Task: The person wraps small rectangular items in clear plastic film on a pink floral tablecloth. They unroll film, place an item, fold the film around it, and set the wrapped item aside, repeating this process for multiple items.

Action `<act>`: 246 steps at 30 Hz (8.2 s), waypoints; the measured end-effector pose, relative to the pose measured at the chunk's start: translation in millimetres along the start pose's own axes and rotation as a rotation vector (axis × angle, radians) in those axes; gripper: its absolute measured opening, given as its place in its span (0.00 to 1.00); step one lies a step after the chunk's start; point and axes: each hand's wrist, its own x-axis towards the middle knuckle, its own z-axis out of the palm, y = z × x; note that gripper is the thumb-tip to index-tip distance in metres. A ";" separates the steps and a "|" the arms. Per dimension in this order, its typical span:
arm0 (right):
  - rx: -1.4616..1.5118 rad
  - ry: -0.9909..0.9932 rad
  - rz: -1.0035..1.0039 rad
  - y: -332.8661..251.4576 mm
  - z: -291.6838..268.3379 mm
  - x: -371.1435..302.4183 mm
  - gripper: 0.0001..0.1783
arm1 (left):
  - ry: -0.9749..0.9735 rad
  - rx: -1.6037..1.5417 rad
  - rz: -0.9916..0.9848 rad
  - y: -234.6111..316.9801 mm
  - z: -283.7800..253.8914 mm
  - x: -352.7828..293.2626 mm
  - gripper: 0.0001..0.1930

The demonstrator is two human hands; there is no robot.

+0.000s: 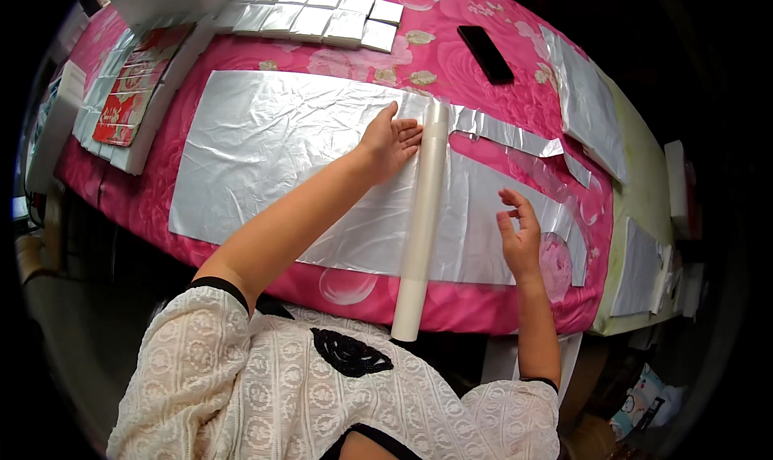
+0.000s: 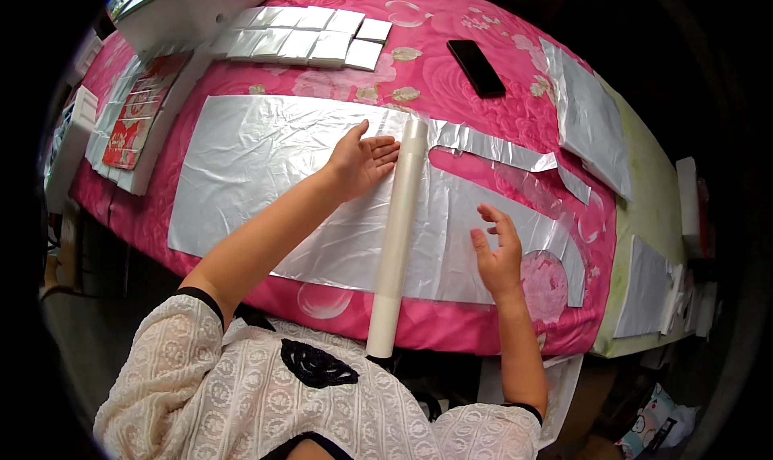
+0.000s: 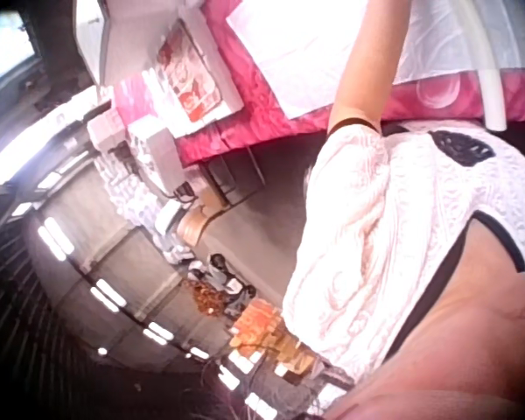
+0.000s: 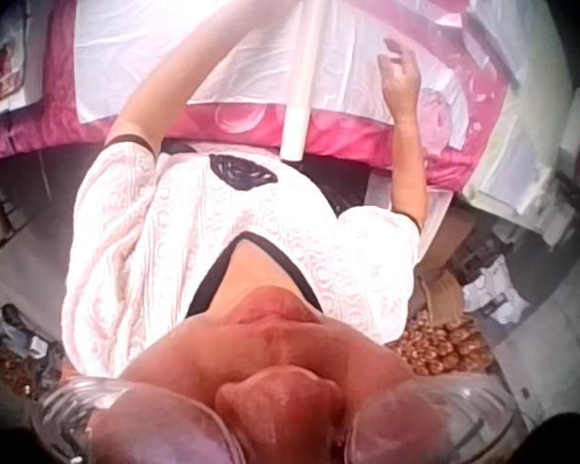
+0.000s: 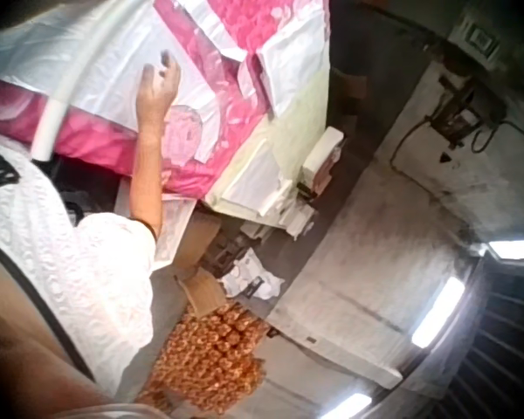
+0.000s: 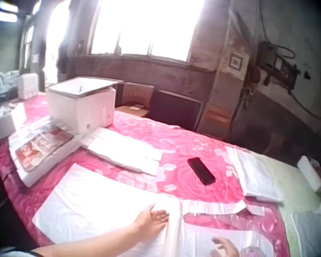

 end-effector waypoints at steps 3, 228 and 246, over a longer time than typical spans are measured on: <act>-0.208 -0.318 -0.317 -31.2 37.0 -12.7 0.33 | 0.016 0.135 -0.046 6.5 -3.2 -15.0 0.32; 0.216 -0.376 0.416 -77.8 154.5 57.9 0.11 | -0.216 1.882 0.934 11.8 -101.6 -116.6 0.31; -0.294 -0.379 -0.569 -53.8 143.6 67.8 0.23 | -0.305 1.989 1.191 21.8 -111.8 -101.6 0.12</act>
